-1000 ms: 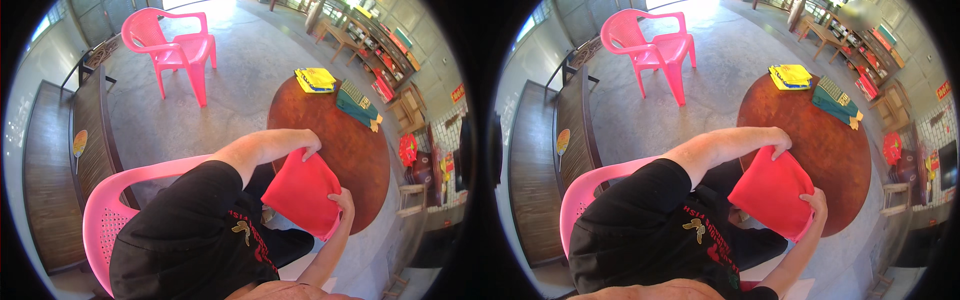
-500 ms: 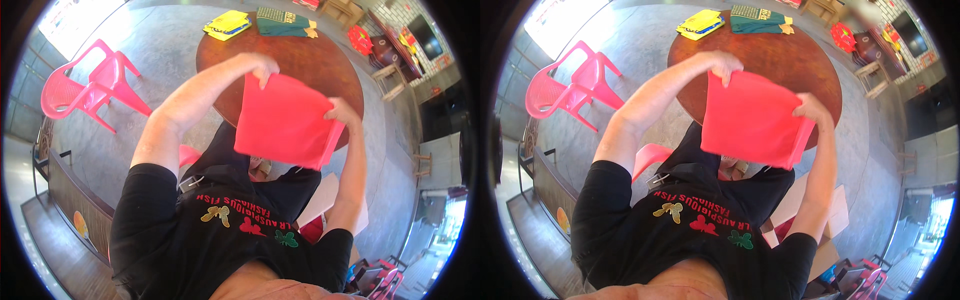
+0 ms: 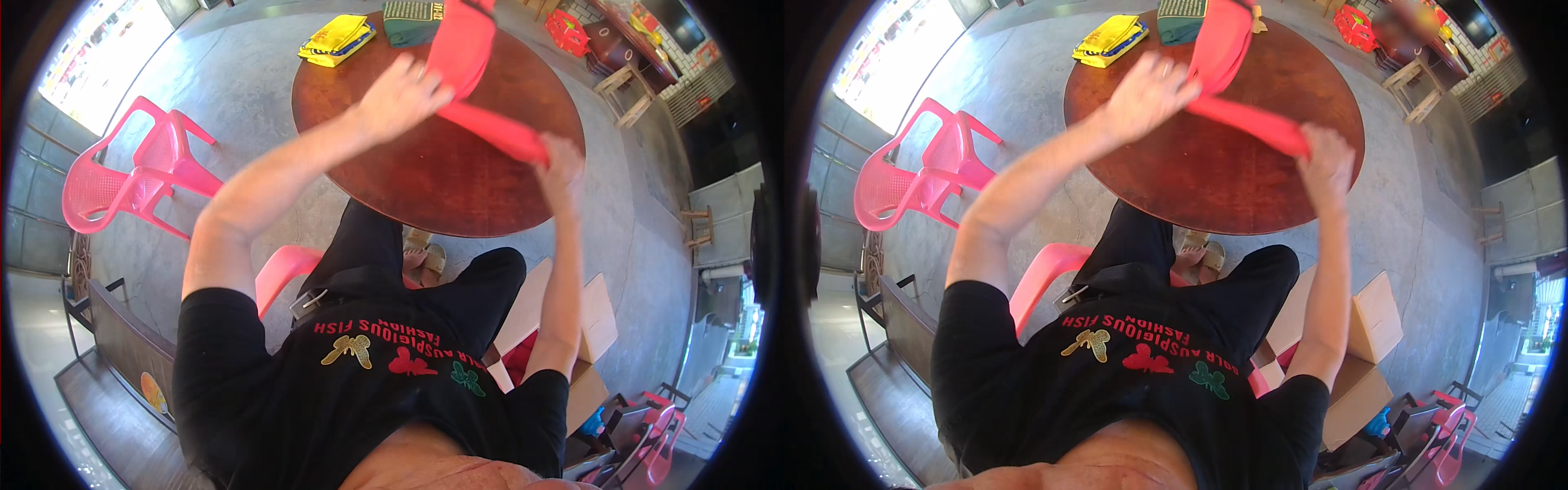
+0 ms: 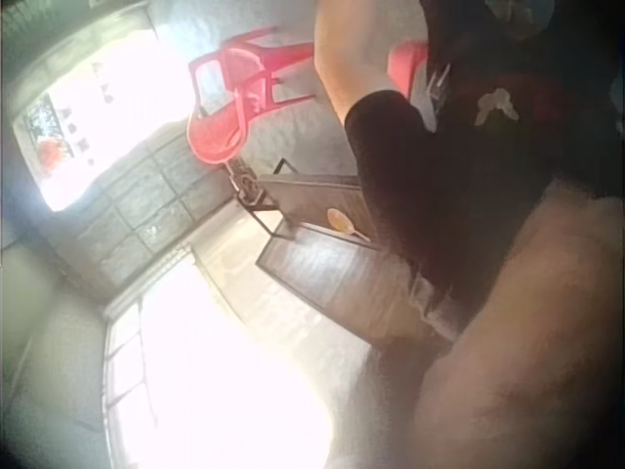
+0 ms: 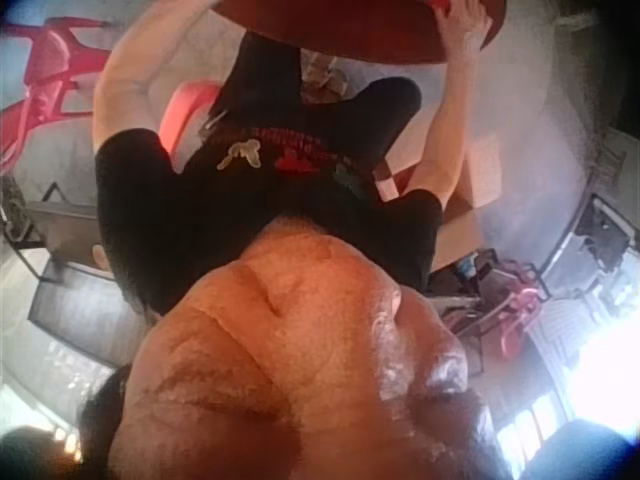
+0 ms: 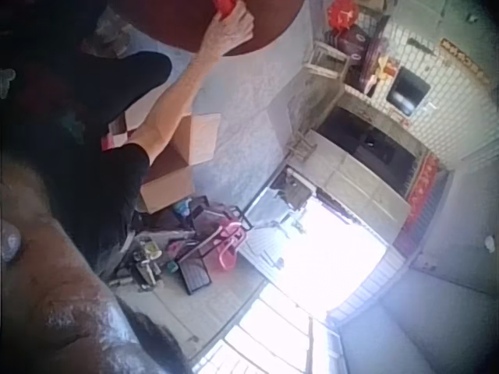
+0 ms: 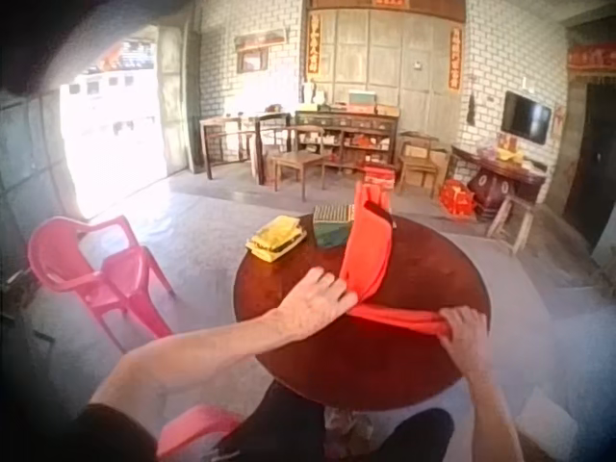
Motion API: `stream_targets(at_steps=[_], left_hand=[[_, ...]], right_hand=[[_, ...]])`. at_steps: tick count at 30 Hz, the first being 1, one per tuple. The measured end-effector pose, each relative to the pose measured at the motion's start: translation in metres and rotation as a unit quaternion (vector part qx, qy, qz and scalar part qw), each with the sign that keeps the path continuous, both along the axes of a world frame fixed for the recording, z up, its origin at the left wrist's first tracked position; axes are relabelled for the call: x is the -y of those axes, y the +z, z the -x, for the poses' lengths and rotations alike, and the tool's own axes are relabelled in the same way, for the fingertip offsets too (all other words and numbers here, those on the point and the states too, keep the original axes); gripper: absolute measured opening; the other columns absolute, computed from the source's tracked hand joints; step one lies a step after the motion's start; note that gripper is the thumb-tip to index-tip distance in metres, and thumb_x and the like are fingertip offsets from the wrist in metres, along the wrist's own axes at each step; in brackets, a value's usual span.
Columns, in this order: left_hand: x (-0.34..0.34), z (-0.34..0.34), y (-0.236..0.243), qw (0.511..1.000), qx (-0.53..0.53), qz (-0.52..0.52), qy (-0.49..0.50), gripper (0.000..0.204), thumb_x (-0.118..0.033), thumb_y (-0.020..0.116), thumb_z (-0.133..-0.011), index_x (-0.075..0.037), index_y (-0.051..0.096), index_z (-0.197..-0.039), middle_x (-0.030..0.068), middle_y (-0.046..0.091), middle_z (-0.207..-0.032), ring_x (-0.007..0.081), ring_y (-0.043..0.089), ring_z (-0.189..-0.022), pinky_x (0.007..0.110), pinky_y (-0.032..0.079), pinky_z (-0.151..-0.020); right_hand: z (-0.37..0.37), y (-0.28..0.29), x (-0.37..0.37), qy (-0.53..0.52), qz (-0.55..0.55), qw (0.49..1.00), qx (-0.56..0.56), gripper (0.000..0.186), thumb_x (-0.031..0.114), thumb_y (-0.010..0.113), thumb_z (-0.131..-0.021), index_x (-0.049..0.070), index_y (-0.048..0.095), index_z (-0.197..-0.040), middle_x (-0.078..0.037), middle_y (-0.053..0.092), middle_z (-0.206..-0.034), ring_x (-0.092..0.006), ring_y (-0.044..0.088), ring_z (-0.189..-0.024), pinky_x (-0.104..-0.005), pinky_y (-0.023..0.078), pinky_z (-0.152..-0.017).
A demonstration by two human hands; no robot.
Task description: Folding pink fabric tote bags on a round wooden table.
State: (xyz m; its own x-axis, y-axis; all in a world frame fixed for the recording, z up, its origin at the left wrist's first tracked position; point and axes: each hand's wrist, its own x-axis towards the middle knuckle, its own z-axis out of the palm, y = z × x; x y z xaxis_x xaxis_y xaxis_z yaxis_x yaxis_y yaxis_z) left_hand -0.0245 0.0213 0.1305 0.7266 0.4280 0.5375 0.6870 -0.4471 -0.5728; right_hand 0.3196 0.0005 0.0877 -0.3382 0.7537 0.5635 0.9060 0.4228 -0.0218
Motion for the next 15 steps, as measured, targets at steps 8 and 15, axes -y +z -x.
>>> stream_targets(at_steps=[8, 15], left_hand=[[0.076, 0.017, -0.142, 0.975, 0.107, 0.193, 0.023, 0.019, -0.016, 0.057, -0.080, -0.012, 0.056, -0.099, 0.0065, 0.052, -0.091, 0.0224, 0.058, -0.089, 0.037, 0.045, -0.085], [0.078, 0.019, -0.150, 0.958, 0.120, 0.253, 0.067, 0.021, -0.014, 0.058, -0.081, -0.010, 0.055, -0.102, 0.0086, 0.053, -0.096, 0.0241, 0.061, -0.090, 0.035, 0.056, -0.070]], right_hand=[[-0.008, -0.088, 0.044, 0.090, 0.211, 0.967, -0.110, 0.053, 0.026, 0.081, -0.071, 0.012, 0.063, -0.118, -0.009, 0.060, -0.123, -0.0310, 0.056, -0.117, -0.0464, 0.043, -0.095], [0.134, -0.035, 0.011, 0.074, 0.119, 0.985, -0.097, 0.091, 0.027, 0.083, -0.070, 0.015, 0.038, -0.148, -0.016, 0.041, -0.148, -0.0340, 0.040, -0.137, -0.0478, 0.037, -0.108]])
